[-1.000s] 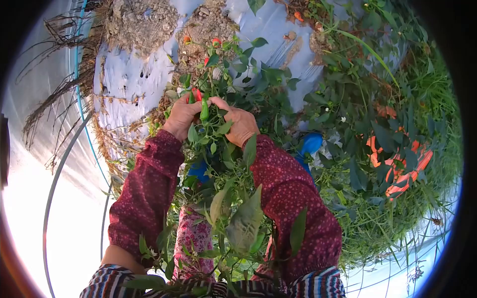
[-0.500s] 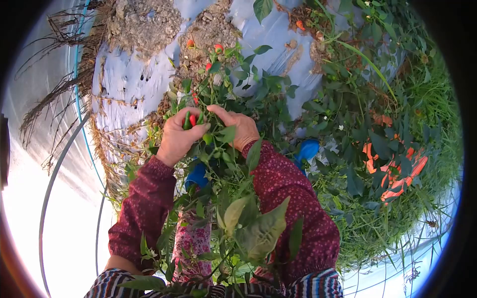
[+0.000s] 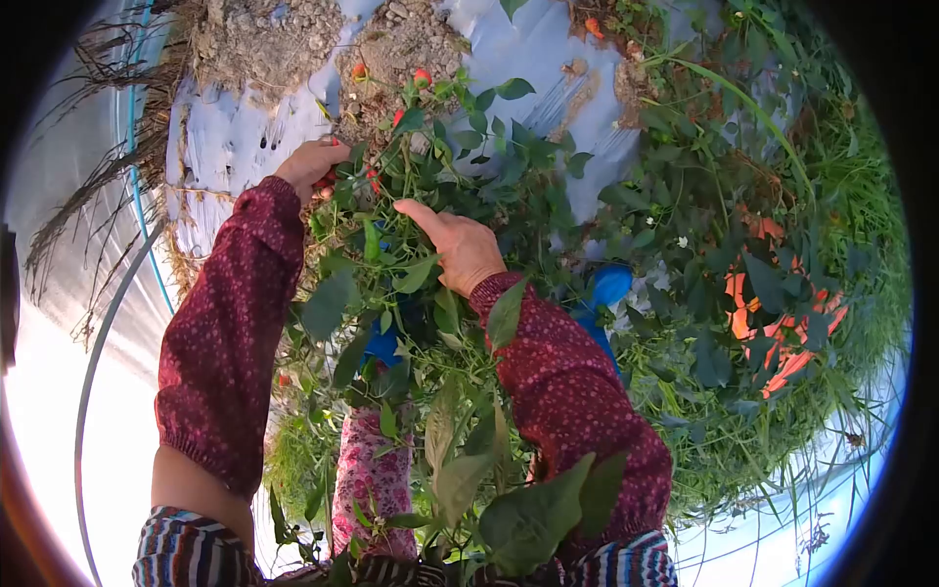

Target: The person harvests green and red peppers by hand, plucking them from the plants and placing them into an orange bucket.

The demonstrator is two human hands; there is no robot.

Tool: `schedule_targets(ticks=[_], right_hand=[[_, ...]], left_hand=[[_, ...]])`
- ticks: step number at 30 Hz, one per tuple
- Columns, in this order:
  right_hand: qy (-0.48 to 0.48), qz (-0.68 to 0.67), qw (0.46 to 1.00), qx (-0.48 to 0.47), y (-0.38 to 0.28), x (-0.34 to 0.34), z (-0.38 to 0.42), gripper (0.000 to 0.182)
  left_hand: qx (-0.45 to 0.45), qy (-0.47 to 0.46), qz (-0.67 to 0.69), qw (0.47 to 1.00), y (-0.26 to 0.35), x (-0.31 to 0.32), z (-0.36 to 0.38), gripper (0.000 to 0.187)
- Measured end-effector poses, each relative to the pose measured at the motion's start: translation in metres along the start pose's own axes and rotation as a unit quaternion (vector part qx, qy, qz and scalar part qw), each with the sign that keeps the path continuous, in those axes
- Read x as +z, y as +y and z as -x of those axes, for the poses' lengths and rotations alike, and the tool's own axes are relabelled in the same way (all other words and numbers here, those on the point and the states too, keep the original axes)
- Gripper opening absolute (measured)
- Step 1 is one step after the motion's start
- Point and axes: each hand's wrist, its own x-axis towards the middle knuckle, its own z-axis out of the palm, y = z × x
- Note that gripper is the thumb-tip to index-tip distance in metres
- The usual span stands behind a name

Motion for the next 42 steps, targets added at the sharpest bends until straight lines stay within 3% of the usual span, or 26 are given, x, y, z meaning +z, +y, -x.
schedule_targets(ticks=[3,11,15,17,18,19,22,27,29,33,35,36,37,38,39,42], right_hand=[[-0.013,-0.003,1.0,0.014,-0.002,-0.001,0.0,0.096],[0.026,-0.017,0.999,-0.014,-0.003,-0.003,-0.001,0.098],[0.029,-0.031,0.999,-0.011,-0.003,-0.004,0.001,0.097],[0.02,-0.03,0.999,-0.01,-0.003,-0.002,0.001,0.096],[0.021,-0.031,0.999,-0.012,-0.003,-0.002,0.0,0.096],[0.011,-0.029,1.0,-0.003,-0.004,-0.002,-0.001,0.096],[0.008,-0.025,1.0,0.002,-0.004,-0.003,0.0,0.096],[0.004,-0.025,1.0,0.011,-0.011,-0.012,0.0,0.095],[-0.025,-0.001,0.999,0.021,-0.012,-0.015,0.0,0.094],[-0.022,-0.011,1.0,0.009,-0.013,-0.023,0.0,0.089],[0.014,-0.089,0.996,0.009,-0.014,-0.033,-0.001,0.081],[0.055,-0.11,0.992,0.025,-0.018,-0.042,-0.002,0.058],[0.055,-0.108,0.992,0.024,-0.021,-0.055,-0.002,0.058],[0.074,-0.313,0.944,0.074,-0.023,-0.072,-0.002,0.045],[0.089,-0.503,0.851,0.122,-0.025,-0.088,-0.001,0.034],[0.182,-0.528,0.828,0.046,-0.031,-0.129,-0.007,0.019]], left_hand=[[-0.032,-0.068,-0.045,0.996,-0.005,0.015,-0.013,0.023],[0.126,0.023,0.099,0.987,-0.002,0.018,0.056,0.017],[0.141,0.03,0.098,0.985,-0.008,0.018,0.083,0.015],[0.158,0.083,0.064,0.982,-0.016,0.013,0.078,0.017],[0.194,0.124,-0.086,0.969,-0.013,0.006,0.069,0.021],[0.196,0.124,-0.087,0.969,0.0,0.01,0.068,0.021],[0.315,0.126,-0.29,0.895,0.03,0.038,0.064,0.034],[0.338,0.063,-0.379,0.859,0.046,0.065,0.044,0.039],[0.28,0.052,-0.5,0.818,0.057,0.069,0.048,0.033],[0.319,0.105,-0.534,0.776,0.059,0.067,0.057,0.03],[0.305,0.116,-0.557,0.764,0.057,0.067,0.06,0.028],[0.291,0.126,-0.577,0.753,0.056,0.067,0.062,0.027],[0.292,0.128,-0.575,0.753,0.055,0.066,0.065,0.027],[0.292,0.132,-0.597,0.736,0.052,0.067,0.07,0.028],[0.293,0.136,-0.616,0.718,0.049,0.069,0.075,0.029],[0.347,0.161,-0.598,0.704,0.033,0.071,0.082,0.026]])
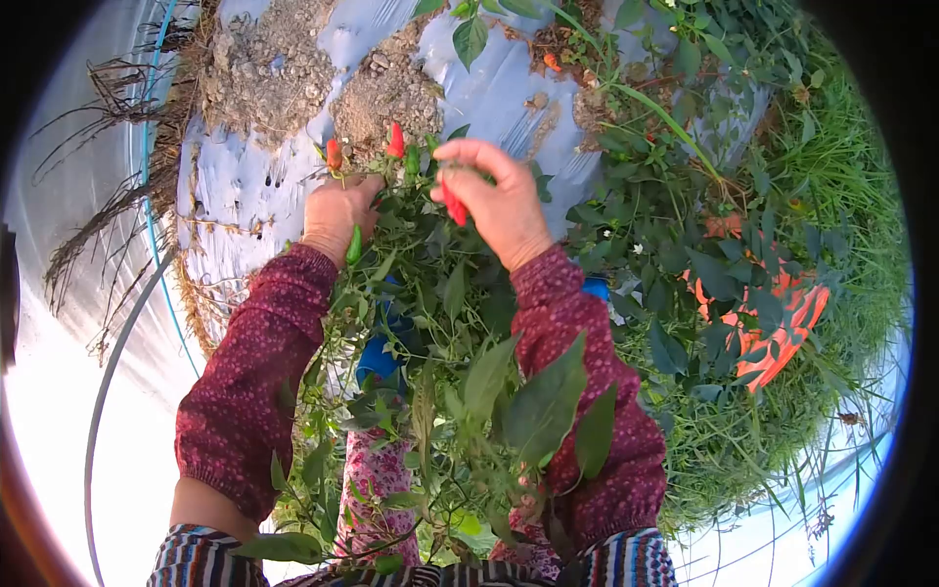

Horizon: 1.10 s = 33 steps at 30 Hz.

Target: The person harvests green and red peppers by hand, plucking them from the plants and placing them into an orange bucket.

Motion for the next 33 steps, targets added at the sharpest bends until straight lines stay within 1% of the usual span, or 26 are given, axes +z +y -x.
schedule_targets(ticks=[1,3,4,5,6,7,8,10,11,13,14,16,17,18,19,20,21,23,24,25,26,27,28,30,31,33], right_hand=[[-0.001,0.002,1.0,0.001,-0.004,-0.001,-0.01,0.019],[0.015,0.179,0.984,0.008,-0.01,-0.001,-0.033,0.016],[0.004,0.256,0.966,0.037,-0.006,0.003,-0.046,0.028],[0.005,0.256,0.966,0.037,-0.002,0.006,-0.055,0.028],[-0.029,0.377,0.922,0.088,-0.003,0.014,-0.061,0.032],[-0.063,0.49,0.858,0.138,-0.003,0.019,-0.066,0.036],[-0.062,0.49,0.858,0.138,0.0,0.023,-0.07,0.036],[-0.061,0.578,0.784,0.219,0.009,0.029,-0.074,0.039],[-0.061,0.577,0.784,0.22,0.013,0.028,-0.072,0.039],[-0.089,0.524,0.825,0.191,0.015,0.028,-0.066,0.043],[-0.09,0.524,0.825,0.191,0.015,0.028,-0.063,0.043],[-0.051,0.488,0.867,0.088,0.021,0.026,-0.057,0.04],[-0.05,0.488,0.867,0.088,0.024,0.024,-0.053,0.04],[-0.012,0.338,0.935,0.107,0.024,0.026,-0.046,0.031],[0.026,0.179,0.976,0.121,0.024,0.027,-0.039,0.023],[0.073,0.066,0.989,0.108,0.023,0.029,-0.033,0.011],[0.074,0.067,0.989,0.106,0.026,0.025,-0.028,0.011],[0.186,-0.085,0.977,0.058,0.033,0.014,-0.018,0.013],[0.203,-0.167,0.964,0.033,0.029,0.012,-0.011,0.012],[0.204,-0.166,0.964,0.034,0.027,0.011,-0.007,0.012],[0.154,-0.147,0.977,0.028,0.024,0.01,-0.004,0.011],[0.105,-0.127,0.986,0.02,0.023,0.007,-0.001,0.01],[0.09,-0.105,0.989,0.047,0.023,0.008,0.0,0.011],[0.114,-0.152,0.981,0.042,0.025,0.001,-0.003,0.013],[0.136,-0.199,0.97,0.04,0.028,-0.003,-0.007,0.016],[0.15,-0.22,0.964,0.026,0.026,-0.019,-0.012,0.018]], left_hand=[[0.011,0.031,-0.009,0.999,-0.001,0.006,0.003,0.02],[0.023,0.049,-0.026,0.998,0.0,0.013,0.006,0.014],[0.017,0.036,-0.04,0.998,0.002,0.012,0.007,0.013],[0.011,0.022,-0.053,0.998,0.005,0.012,0.008,0.012],[0.012,0.022,-0.053,0.998,0.008,0.01,0.009,0.012],[0.006,0.021,-0.054,0.998,0.012,0.007,0.01,0.012],[0.0,0.019,-0.055,0.998,0.015,0.004,0.011,0.012],[-0.002,0.009,-0.059,0.998,0.016,0.002,0.01,0.013],[-0.003,-0.001,-0.063,0.998,0.017,0.001,0.01,0.014],[0.01,0.01,-0.067,0.998,0.016,0.007,0.011,0.014],[0.021,0.024,-0.071,0.997,0.015,0.01,0.011,0.014],[0.007,0.003,-0.07,0.998,0.017,0.004,0.013,0.014],[-0.006,-0.017,-0.07,0.997,0.019,0.0,0.014,0.014],[-0.006,-0.017,-0.069,0.997,0.02,-0.003,0.012,0.014],[-0.032,-0.032,-0.059,0.997,0.021,-0.007,0.009,0.014],[-0.057,-0.045,-0.048,0.996,0.023,-0.011,0.005,0.014],[-0.056,-0.044,-0.048,0.996,0.025,-0.013,0.004,0.014],[-0.073,-0.041,-0.03,0.996,0.029,-0.014,0.003,0.016],[-0.07,-0.041,-0.03,0.996,0.026,-0.011,0.001,0.016],[-0.047,-0.035,-0.039,0.998,0.022,-0.005,0.001,0.016],[-0.026,-0.029,-0.047,0.998,0.019,0.0,0.003,0.017],[-0.024,-0.03,-0.044,0.998,0.02,-0.001,0.002,0.017],[-0.048,-0.031,-0.018,0.998,0.021,-0.003,0.0,0.017],[-0.077,-0.038,0.007,0.996,0.021,-0.004,-0.005,0.016],[-0.076,-0.037,0.006,0.996,0.021,-0.001,-0.005,0.016],[-0.052,-0.018,-0.03,0.998,0.023,0.004,0.0,0.015]])
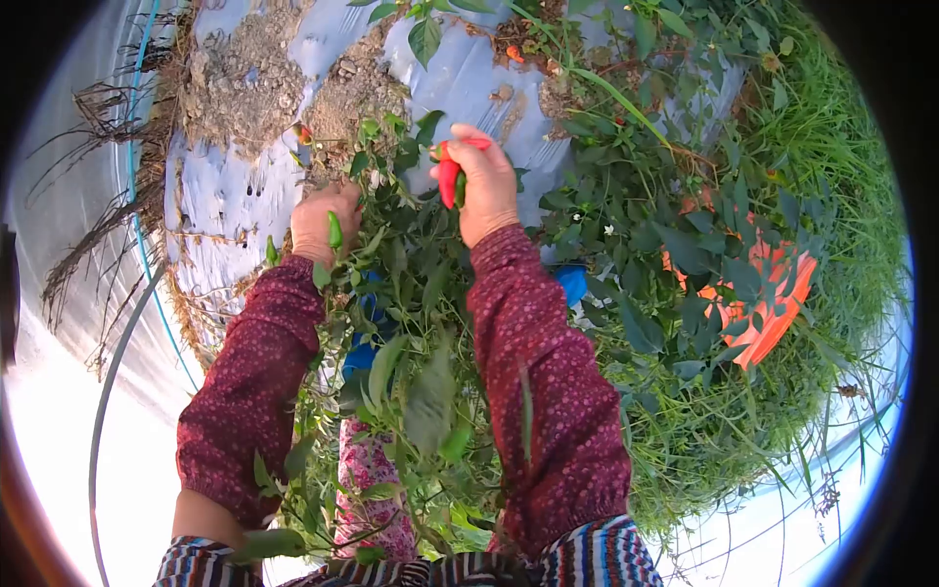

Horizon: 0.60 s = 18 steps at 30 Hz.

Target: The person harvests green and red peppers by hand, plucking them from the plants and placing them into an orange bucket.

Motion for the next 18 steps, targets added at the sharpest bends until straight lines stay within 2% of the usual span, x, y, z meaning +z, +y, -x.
schedule_targets(ticks=[6,8,10,12,14,15,17,18], right_hand=[[-0.018,0.031,0.999,0.036,-0.046,-0.011,-0.024,0.023],[0.001,0.049,0.999,0.021,-0.055,-0.003,-0.039,0.025],[-0.039,0.22,0.975,0.007,-0.06,0.002,-0.058,0.027],[-0.063,0.251,0.966,-0.013,-0.045,0.006,-0.078,0.028],[-0.065,0.356,0.927,0.101,-0.03,0.007,-0.091,0.027],[-0.066,0.356,0.927,0.101,-0.024,0.008,-0.093,0.027],[-0.105,0.356,0.901,0.223,-0.015,0.011,-0.097,0.024],[-0.107,0.358,0.9,0.224,-0.01,0.016,-0.096,0.024]], left_hand=[[0.005,-0.023,-0.001,1.0,0.006,0.004,0.012,0.015],[0.007,-0.027,-0.033,0.999,0.006,0.013,0.014,0.016],[0.005,-0.035,-0.034,0.999,0.009,0.014,0.016,0.018],[0.001,-0.042,-0.034,0.999,0.009,0.015,0.016,0.02],[0.023,-0.042,-0.02,0.999,0.009,0.018,0.018,0.025],[0.022,-0.042,-0.02,0.999,0.01,0.02,0.02,0.025],[0.026,-0.021,-0.011,0.999,0.01,0.024,0.021,0.03],[0.023,-0.02,-0.011,0.999,0.009,0.024,0.021,0.03]])
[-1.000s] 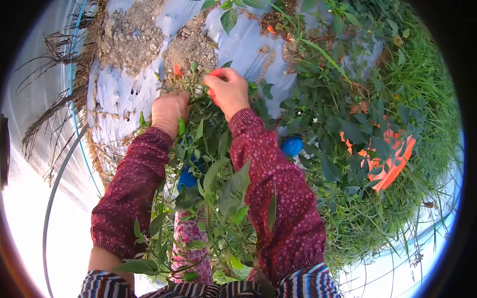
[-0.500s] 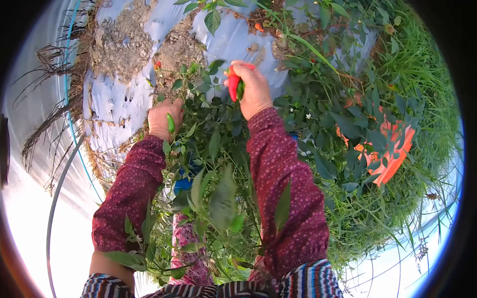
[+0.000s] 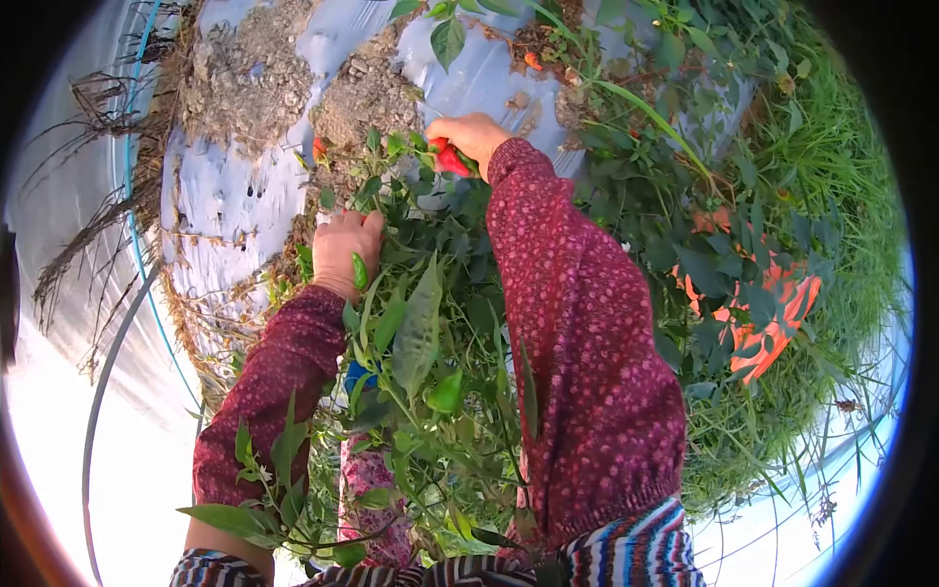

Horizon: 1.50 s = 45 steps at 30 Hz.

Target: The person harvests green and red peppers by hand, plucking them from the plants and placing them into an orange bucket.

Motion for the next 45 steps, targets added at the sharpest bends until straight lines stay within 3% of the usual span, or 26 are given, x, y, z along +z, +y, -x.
schedule_targets(ticks=[2,10,13,16,18,20,28,31,35,37,38,40,42,45], right_hand=[[-0.062,-0.077,0.995,0.005,0.001,0.011,0.001,0.02],[-0.156,-0.027,0.986,-0.052,-0.003,0.035,-0.002,0.024],[-0.115,-0.017,0.991,-0.066,0.0,0.039,0.008,0.025],[-0.04,0.001,0.998,-0.052,0.007,0.037,0.036,0.025],[0.027,-0.151,0.981,-0.118,0.02,0.037,0.052,0.024],[0.029,-0.153,0.982,-0.108,0.03,0.037,0.065,0.024],[0.107,-0.365,0.904,-0.194,0.056,0.062,0.125,0.026],[-0.07,-0.512,0.841,-0.162,0.069,0.036,0.156,0.038],[-0.114,-0.558,0.798,-0.196,0.088,0.005,0.201,0.037],[-0.107,-0.563,0.791,-0.213,0.094,-0.014,0.223,0.037],[-0.109,-0.565,0.787,-0.222,0.096,-0.021,0.233,0.037],[-0.077,-0.572,0.785,-0.227,0.099,-0.037,0.255,0.034],[-0.098,-0.596,0.76,-0.241,0.108,-0.055,0.269,0.031],[-0.057,-0.596,0.757,-0.262,0.108,-0.081,0.302,0.031]], left_hand=[[0.011,0.002,0.016,1.0,0.002,0.0,0.0,0.033],[0.003,0.034,0.016,0.999,0.003,0.005,0.001,0.026],[0.001,-0.004,0.023,1.0,0.001,0.001,0.0,0.019],[0.012,0.037,0.019,0.999,-0.001,0.0,-0.002,0.021],[-0.004,0.017,0.018,1.0,-0.002,-0.006,-0.005,0.02],[-0.002,0.027,0.016,0.999,-0.002,-0.012,-0.008,0.018],[0.016,0.046,-0.035,0.998,-0.005,-0.026,-0.019,0.013],[-0.063,0.031,-0.051,0.996,-0.007,-0.049,-0.019,0.013],[-0.064,0.116,-0.007,0.991,-0.001,-0.099,-0.008,0.018],[-0.017,0.233,0.057,0.971,0.016,-0.13,-0.002,0.018],[-0.006,0.232,0.054,0.971,0.032,-0.149,0.003,0.018],[0.019,0.138,0.391,0.91,0.089,-0.195,0.02,0.018],[0.072,0.06,0.56,0.823,0.139,-0.212,0.031,0.015],[0.115,0.012,0.566,0.816,0.199,-0.229,0.038,0.014]])
